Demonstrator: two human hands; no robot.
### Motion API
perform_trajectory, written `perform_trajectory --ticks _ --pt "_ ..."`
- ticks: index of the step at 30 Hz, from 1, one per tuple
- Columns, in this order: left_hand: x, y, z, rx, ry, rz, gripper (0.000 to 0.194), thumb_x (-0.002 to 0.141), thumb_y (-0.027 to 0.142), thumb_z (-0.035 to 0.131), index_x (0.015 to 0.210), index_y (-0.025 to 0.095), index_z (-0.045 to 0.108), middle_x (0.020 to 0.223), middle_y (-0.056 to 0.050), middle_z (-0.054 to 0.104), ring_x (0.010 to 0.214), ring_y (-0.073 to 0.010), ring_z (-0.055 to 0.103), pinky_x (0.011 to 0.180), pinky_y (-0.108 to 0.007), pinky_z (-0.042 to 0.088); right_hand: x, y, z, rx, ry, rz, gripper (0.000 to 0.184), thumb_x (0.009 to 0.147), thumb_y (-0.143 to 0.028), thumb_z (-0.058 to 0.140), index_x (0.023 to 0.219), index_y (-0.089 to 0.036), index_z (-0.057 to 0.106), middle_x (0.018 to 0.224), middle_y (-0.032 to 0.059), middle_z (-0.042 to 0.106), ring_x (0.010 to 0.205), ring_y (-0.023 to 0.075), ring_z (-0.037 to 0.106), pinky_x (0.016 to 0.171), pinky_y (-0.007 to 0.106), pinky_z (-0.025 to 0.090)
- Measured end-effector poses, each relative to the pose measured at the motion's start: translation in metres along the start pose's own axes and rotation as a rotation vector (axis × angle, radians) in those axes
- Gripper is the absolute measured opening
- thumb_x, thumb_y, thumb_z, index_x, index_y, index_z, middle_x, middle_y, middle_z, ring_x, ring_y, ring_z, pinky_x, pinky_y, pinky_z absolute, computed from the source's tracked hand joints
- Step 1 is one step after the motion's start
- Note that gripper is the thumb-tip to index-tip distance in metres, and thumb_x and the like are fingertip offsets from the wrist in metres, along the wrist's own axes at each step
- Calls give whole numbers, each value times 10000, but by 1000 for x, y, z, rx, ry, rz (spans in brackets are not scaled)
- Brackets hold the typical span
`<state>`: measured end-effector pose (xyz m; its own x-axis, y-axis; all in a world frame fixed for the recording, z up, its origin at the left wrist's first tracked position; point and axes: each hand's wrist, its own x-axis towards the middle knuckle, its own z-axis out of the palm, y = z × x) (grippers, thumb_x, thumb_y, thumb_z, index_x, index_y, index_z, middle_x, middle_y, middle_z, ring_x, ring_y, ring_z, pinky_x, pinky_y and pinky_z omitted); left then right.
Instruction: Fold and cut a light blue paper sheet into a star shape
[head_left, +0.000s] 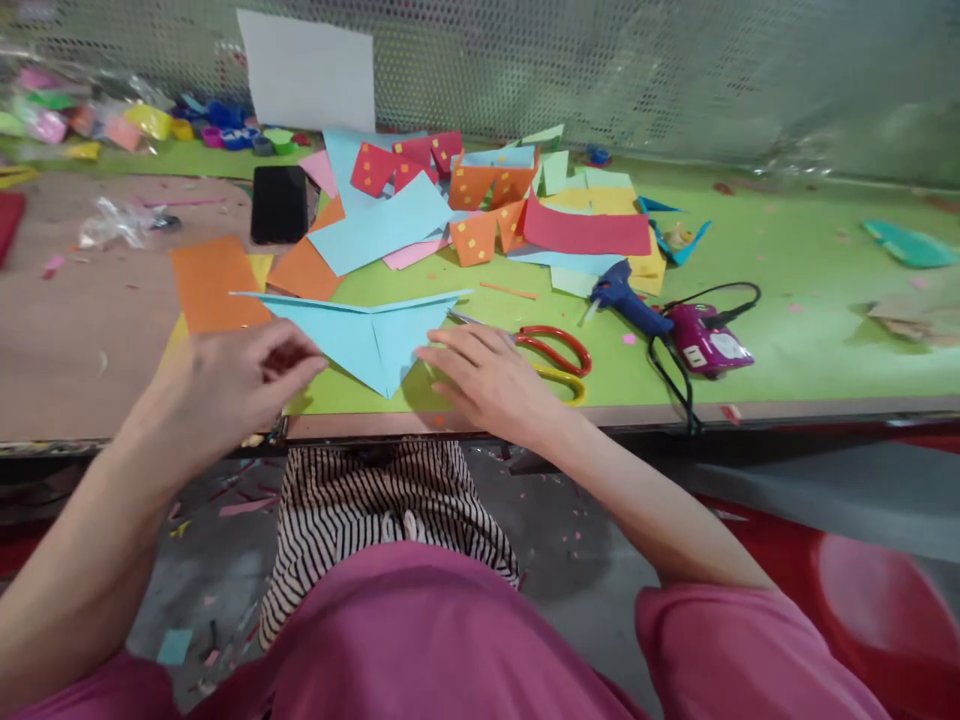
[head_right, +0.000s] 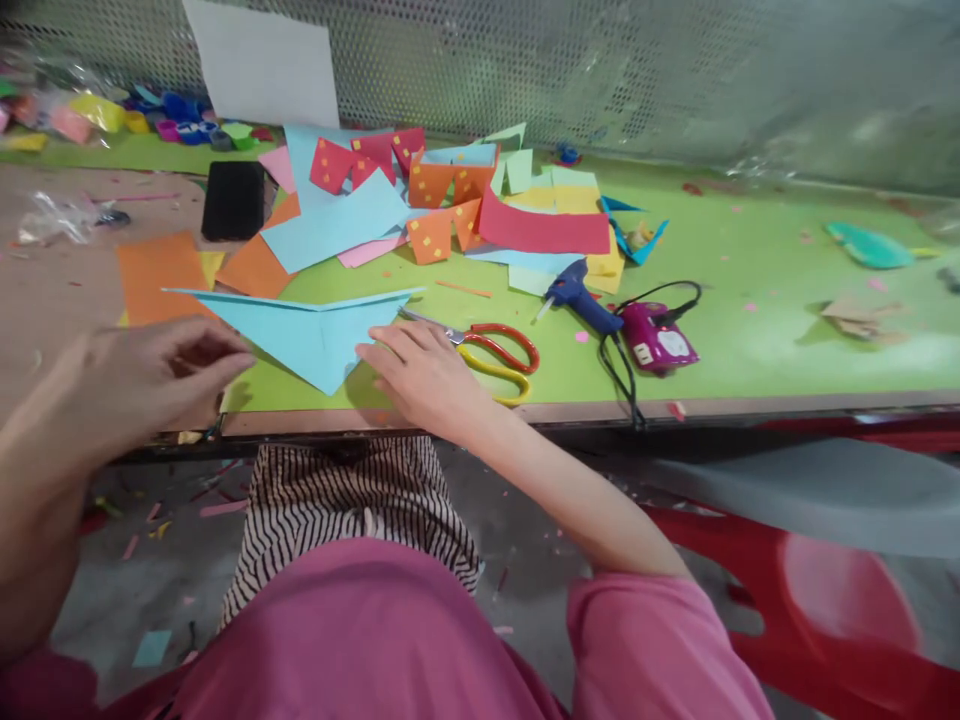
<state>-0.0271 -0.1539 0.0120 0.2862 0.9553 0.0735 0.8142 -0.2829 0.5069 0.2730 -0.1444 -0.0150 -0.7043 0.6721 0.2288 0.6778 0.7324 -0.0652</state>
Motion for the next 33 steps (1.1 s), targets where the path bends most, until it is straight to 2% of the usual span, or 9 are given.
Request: perform_trajectory --ticks 2,5,8,11,15,21,26,29,33 --pt "-4 4 11 136 34 236 403 1028 373 441 1312 194 664 1367 -110 703 1187 -291 703 1008 -468 571 9 0 7 36 -30 -27 406 1019 -193 521 1420 -143 559 1463 166 616 1398 324 525 1162 560 446" --pt "2 4 30 272 -22 438 500 1016 252 370 1463 153 571 1564 -158 546 1433 -342 531 1150 -557 462 12 11 13 130 -63 4 498 1030 -315 532 1486 -122 482 1531 211 551 1447 341 494 1181 597 430" --pt "13 -4 41 327 -69 409 533 1009 232 338 1482 115 554 1517 -179 589 1387 -329 578 1131 -533 481 5 28 14 191 -62 113 649 1008 -527 557 1519 -146 435 1540 227 537 1438 371 507 1142 629 465" --pt "20 -11 41 299 -106 380 544 1015 277 324 1475 107 559 1498 -169 609 1370 -317 590 1151 -519 464 -4 44 11 207 -90 129 644 1001 -588 537 1492 -177 462 1482 205 595 1380 364 563 1090 609 517" --pt "22 -14 39 267 -107 354 542 1029 326 330 1470 115 565 1470 -152 637 1338 -304 611 1154 -490 462 -11 53 6 143 -113 41 476 1036 -475 507 1439 -221 512 1408 155 649 1312 323 603 1060 568 535" --pt "17 -20 48 250 -21 398 542 1072 367 292 1414 85 605 1424 -183 664 1306 -308 630 1119 -485 484 -31 44 -2 -223 -5 408 333 988 -328 533 1235 -129 633 1090 182 721 1045 352 640 902 542 553" --pt "13 -27 53 240 48 463 530 1082 364 293 1354 83 650 1410 -200 667 1283 -329 640 1099 -536 491 -40 45 -7 -264 -107 380 205 946 -207 529 1053 -148 694 965 132 736 995 302 646 901 451 540" --pt "15 -29 56 225 62 473 520 1080 361 310 1330 84 670 1402 -207 670 1275 -337 643 1092 -548 495 -35 64 -11 -266 -69 516 157 930 -217 577 1014 -165 698 935 106 734 957 291 647 869 440 544" --pt "17 -26 56 198 31 446 503 1074 366 321 1327 132 688 1406 -173 674 1290 -328 637 1105 -545 492 -16 81 -17 -295 7 575 257 942 -210 594 1162 -115 688 1060 169 732 1024 332 623 922 512 525"
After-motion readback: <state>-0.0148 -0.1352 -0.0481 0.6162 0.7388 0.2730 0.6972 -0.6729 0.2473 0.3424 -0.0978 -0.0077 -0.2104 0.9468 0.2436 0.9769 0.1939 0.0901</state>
